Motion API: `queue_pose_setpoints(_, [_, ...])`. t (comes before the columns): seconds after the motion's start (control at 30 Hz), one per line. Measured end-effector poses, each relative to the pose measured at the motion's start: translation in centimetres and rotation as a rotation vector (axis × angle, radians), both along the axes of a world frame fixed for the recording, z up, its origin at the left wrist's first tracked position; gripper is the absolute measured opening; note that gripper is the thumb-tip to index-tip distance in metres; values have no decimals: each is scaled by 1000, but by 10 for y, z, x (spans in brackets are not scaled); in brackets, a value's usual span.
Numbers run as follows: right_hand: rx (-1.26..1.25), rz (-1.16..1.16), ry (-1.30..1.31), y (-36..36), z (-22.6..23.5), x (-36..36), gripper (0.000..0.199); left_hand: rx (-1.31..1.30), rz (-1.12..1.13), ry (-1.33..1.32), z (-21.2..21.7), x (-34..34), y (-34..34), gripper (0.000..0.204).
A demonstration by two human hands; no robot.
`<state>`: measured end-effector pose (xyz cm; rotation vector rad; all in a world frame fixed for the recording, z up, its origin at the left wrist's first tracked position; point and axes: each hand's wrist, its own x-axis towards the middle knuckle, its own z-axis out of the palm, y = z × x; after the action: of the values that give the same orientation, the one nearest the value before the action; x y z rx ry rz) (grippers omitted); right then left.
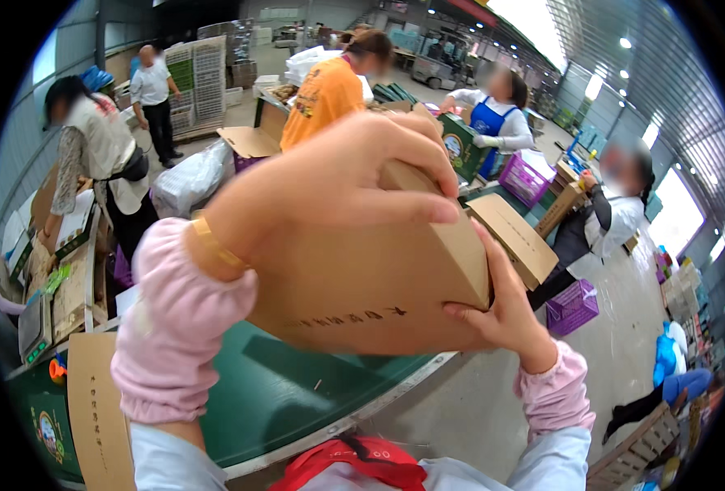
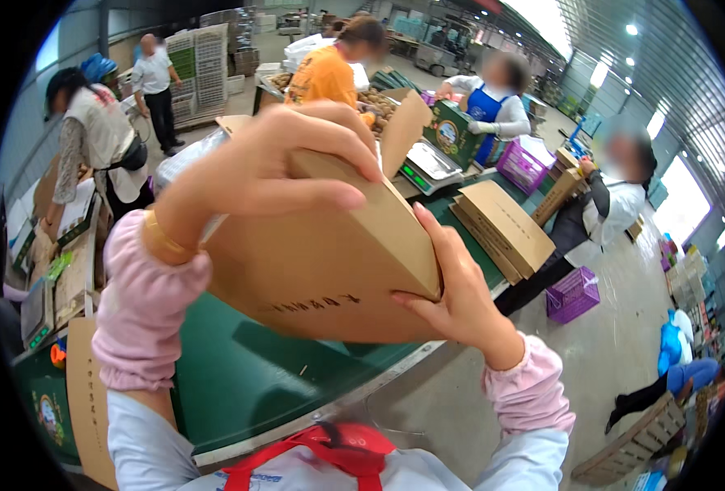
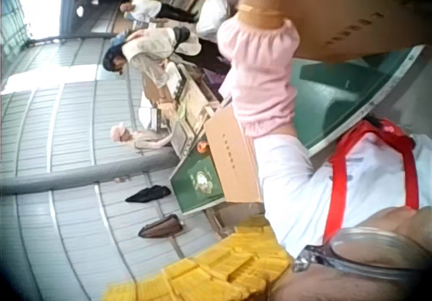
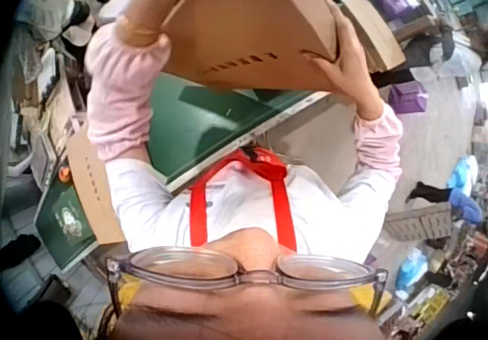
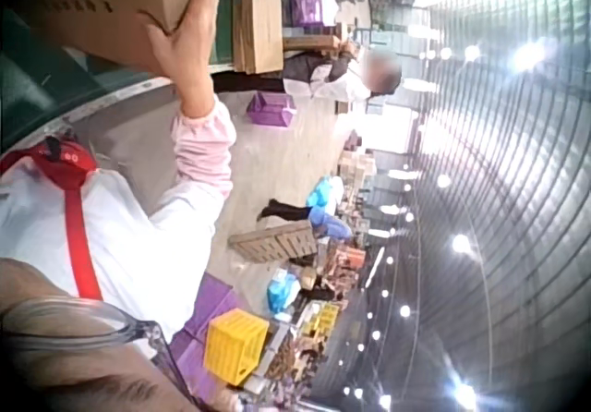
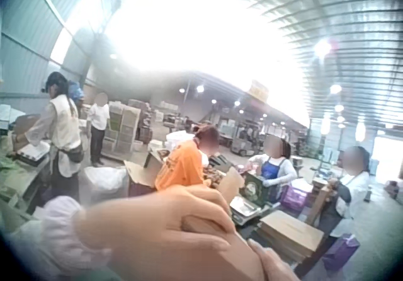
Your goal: The person assembles flat cardboard pieces into rectangular boxes on a green worktable. They fold the flaps, align edges, and secure the boxes with yellow tape. Other workers are visible in the background handling produce and packaging.
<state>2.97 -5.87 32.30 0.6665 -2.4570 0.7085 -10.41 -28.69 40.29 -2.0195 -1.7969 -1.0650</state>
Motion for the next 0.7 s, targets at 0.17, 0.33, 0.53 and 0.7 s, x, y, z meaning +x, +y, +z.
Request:
queue_pose_setpoints(0.17, [-278, -127, -208, 64, -71, 49, 91, -259, -86, -138, -30, 6, 127, 29])
queue_pose_setpoints(0.33, [-886, -121, -233, 95, -144, 93, 87, -661, -46, 96, -4, 60, 237, 50])
queue_pose_setpoints(0.53, [-1188, -527, -214, 263, -232, 221, 66, -231, 97, -29, 1, -42, 252, 50])
queue_pose_setpoints(0.7, [-1534, -698, -486, 358, -238, 350, 53, -236, 928, -32, -127, -149, 111, 62])
